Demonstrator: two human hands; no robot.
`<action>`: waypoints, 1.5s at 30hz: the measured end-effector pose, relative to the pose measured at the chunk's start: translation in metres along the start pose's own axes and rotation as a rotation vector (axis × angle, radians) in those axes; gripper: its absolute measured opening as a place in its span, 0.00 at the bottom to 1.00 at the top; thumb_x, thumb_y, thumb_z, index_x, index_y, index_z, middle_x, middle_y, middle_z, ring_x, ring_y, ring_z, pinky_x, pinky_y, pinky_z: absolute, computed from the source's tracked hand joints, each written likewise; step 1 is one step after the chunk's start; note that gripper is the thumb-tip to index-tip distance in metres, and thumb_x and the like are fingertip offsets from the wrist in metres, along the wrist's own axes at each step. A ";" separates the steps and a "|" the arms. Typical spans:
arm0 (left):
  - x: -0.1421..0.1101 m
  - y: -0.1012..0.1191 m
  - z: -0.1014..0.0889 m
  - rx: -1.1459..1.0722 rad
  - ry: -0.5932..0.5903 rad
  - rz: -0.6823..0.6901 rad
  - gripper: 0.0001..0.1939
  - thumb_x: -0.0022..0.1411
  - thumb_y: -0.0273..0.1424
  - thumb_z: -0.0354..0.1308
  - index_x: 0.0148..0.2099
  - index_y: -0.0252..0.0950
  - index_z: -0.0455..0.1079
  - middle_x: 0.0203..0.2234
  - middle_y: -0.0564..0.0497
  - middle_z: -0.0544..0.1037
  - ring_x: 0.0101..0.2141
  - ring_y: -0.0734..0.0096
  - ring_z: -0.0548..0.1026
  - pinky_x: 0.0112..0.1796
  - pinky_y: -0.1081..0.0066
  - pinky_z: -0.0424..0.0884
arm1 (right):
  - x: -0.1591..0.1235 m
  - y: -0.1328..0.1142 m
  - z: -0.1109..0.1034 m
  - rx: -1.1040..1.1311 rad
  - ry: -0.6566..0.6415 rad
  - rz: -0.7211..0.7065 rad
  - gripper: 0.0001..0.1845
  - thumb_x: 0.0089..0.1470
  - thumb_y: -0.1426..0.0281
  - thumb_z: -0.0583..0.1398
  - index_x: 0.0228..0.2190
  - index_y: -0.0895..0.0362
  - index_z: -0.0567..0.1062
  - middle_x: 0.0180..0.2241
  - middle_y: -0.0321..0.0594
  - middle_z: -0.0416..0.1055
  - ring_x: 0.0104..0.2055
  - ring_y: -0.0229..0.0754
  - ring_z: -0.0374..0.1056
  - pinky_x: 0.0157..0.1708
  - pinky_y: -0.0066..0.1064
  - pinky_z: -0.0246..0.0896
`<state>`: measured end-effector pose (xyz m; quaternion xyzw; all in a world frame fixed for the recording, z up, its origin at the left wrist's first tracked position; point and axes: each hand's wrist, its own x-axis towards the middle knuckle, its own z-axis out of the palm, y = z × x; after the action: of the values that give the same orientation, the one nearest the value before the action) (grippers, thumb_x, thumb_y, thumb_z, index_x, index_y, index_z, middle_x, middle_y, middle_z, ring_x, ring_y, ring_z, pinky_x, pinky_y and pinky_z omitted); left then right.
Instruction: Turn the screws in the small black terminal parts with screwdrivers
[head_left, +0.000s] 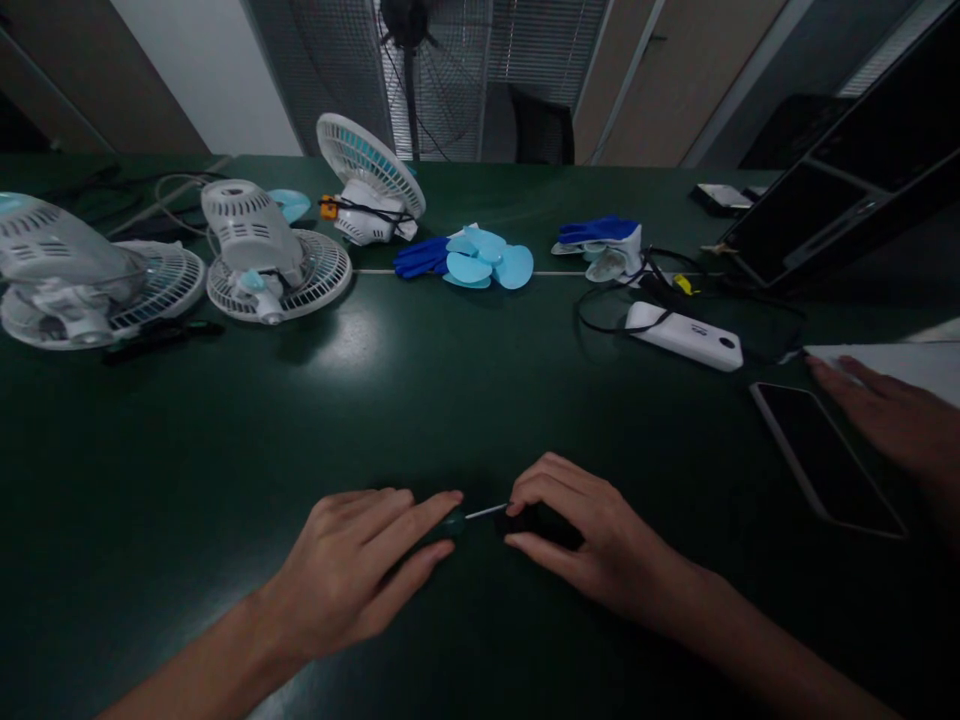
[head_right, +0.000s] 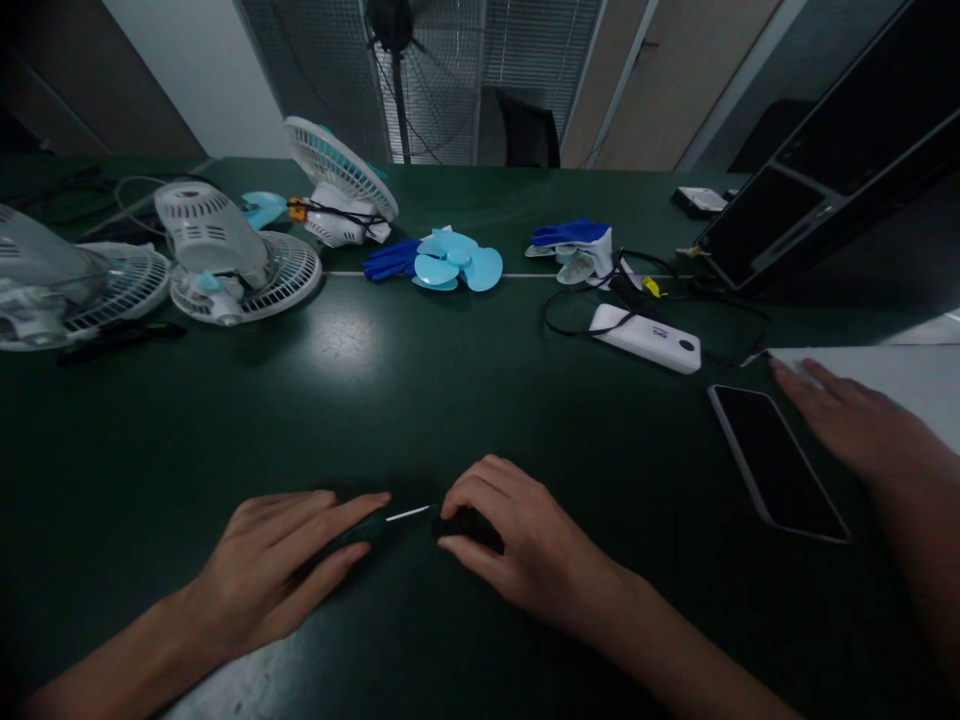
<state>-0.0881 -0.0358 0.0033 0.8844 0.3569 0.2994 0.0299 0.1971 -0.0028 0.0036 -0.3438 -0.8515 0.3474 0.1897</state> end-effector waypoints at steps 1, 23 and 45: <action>0.000 0.000 0.000 0.001 -0.004 -0.003 0.17 0.73 0.32 0.53 0.60 0.32 0.69 0.31 0.51 0.79 0.28 0.71 0.78 0.28 0.70 0.72 | -0.001 -0.001 -0.003 -0.014 -0.030 0.012 0.13 0.60 0.68 0.65 0.46 0.52 0.72 0.46 0.38 0.73 0.47 0.41 0.68 0.47 0.36 0.65; 0.000 0.000 0.000 0.018 0.010 0.000 0.17 0.74 0.32 0.52 0.60 0.32 0.69 0.32 0.51 0.79 0.29 0.72 0.78 0.29 0.69 0.73 | -0.025 0.000 -0.057 -0.004 -0.368 0.244 0.06 0.62 0.62 0.63 0.36 0.50 0.77 0.46 0.35 0.69 0.51 0.42 0.66 0.61 0.44 0.57; -0.001 -0.001 0.000 0.013 0.026 0.005 0.16 0.73 0.32 0.53 0.59 0.32 0.70 0.31 0.51 0.79 0.28 0.72 0.78 0.28 0.70 0.74 | -0.037 0.101 -0.093 -0.519 0.396 0.168 0.08 0.63 0.63 0.59 0.40 0.54 0.73 0.57 0.47 0.72 0.62 0.54 0.66 0.57 0.52 0.67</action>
<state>-0.0892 -0.0355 0.0021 0.8814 0.3571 0.3088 0.0188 0.3204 0.0660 -0.0087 -0.5104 -0.8269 0.0600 0.2284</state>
